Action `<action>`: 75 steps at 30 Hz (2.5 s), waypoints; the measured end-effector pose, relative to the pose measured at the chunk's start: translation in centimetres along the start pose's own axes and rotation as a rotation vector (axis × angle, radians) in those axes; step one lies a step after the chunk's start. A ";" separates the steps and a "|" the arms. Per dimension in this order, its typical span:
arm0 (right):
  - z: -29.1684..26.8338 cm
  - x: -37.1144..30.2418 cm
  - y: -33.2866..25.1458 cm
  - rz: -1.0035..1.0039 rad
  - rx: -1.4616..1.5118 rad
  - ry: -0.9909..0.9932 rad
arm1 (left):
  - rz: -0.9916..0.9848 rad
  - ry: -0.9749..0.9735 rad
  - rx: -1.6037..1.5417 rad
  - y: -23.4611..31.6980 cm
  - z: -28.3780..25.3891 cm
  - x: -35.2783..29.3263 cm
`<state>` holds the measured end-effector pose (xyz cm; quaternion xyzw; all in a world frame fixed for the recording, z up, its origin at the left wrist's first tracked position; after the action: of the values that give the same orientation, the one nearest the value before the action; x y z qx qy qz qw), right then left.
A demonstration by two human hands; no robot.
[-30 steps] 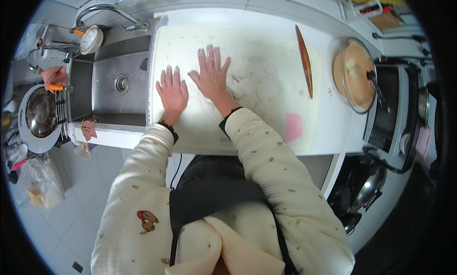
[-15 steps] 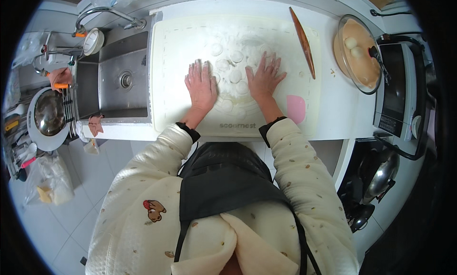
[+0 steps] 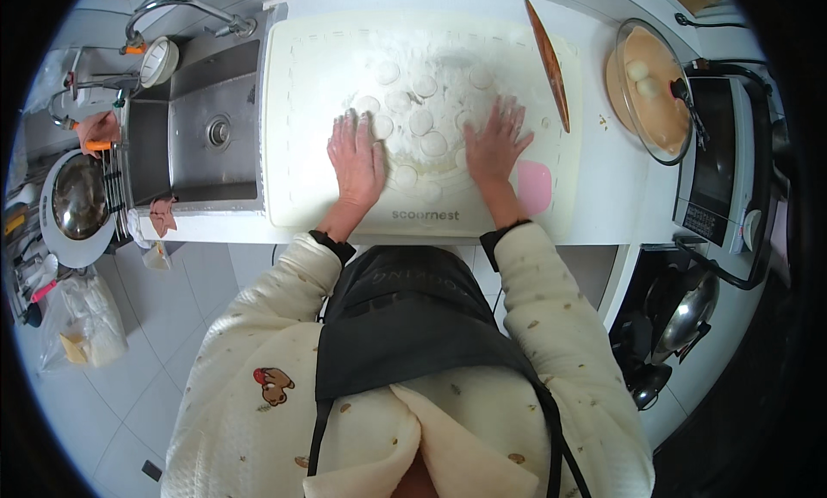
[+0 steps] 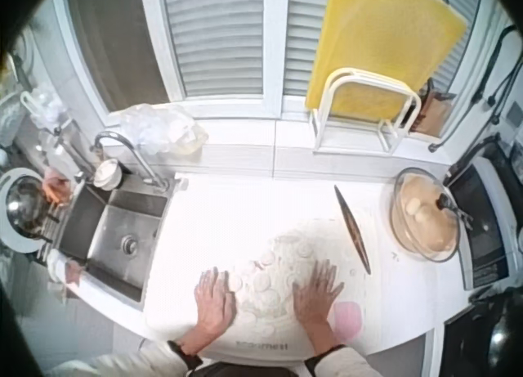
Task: The person kneads a small piece of dough, rolls it into a log, and uses a rolling pin to flatten it on a floured cutting board. The person then cuts the flattened dough into small pieces and rolls them into balls.
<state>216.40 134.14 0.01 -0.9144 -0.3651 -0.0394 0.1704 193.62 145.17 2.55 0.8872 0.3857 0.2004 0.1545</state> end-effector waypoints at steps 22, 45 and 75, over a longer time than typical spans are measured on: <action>1.0 -6.4 -10.8 -0.466 0.071 -0.192 | 0.006 -0.180 0.014 0.6 1.5 -3.6; 2.3 -0.7 -9.8 -0.506 0.059 -0.287 | 0.227 -0.280 0.191 1.7 4.6 6.6; 5.7 10.3 -12.9 -0.564 0.461 -0.609 | -0.204 -0.163 -0.549 -5.4 1.1 7.3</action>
<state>214.81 151.53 0.29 -0.6877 -0.6319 0.2678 0.2366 195.34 154.00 1.04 0.7820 0.3906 0.2090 0.4384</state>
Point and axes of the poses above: each hand's wrist, its own x-axis towards the middle knuckle, its own z-axis out of the palm, y = z × x, the point moved 9 cm from there along x, towards the middle knuckle, and after that the axes turned 3 degrees about z, right-handed, at the moved point
